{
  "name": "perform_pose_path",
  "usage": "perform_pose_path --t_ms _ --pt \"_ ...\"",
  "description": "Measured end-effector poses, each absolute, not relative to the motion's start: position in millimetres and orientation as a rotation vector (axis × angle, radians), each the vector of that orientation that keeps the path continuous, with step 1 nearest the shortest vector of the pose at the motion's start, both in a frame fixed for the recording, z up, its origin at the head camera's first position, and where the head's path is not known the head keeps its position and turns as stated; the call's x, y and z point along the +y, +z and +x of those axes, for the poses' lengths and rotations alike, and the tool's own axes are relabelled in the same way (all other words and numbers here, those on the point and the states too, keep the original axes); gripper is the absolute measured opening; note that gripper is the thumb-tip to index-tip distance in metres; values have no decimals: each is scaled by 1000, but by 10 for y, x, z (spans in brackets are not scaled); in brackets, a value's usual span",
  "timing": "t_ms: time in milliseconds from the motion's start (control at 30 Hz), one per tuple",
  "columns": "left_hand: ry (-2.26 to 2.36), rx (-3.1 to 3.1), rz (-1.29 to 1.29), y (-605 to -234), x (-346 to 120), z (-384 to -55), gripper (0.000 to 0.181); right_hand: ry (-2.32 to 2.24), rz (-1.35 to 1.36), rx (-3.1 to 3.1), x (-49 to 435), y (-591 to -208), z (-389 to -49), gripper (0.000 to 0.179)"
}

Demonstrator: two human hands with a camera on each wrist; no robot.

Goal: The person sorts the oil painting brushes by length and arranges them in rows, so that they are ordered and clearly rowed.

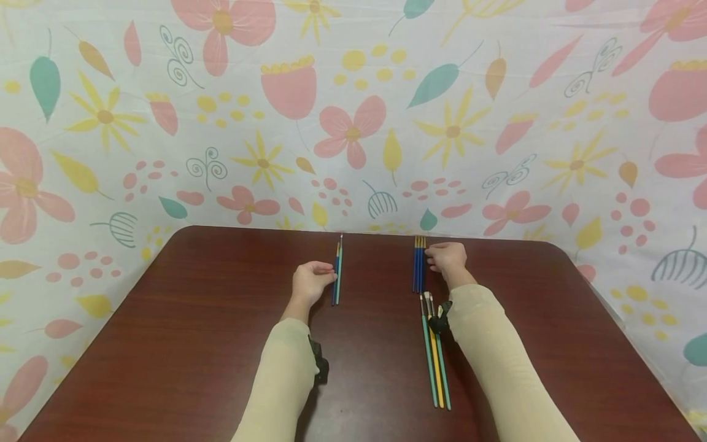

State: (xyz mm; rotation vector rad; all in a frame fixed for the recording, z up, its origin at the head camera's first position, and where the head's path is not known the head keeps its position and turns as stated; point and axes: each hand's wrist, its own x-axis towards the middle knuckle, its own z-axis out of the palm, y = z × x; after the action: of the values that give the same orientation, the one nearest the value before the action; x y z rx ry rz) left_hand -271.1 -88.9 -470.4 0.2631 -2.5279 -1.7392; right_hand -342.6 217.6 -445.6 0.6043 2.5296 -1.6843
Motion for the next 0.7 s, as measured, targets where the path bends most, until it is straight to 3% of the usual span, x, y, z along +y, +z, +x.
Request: perform_pose_path --t_ms 700 --pt "-1728 -2535 258 -4698 -883 -2694 19 -1771 586 2505 2054 -4345 -3297 36"
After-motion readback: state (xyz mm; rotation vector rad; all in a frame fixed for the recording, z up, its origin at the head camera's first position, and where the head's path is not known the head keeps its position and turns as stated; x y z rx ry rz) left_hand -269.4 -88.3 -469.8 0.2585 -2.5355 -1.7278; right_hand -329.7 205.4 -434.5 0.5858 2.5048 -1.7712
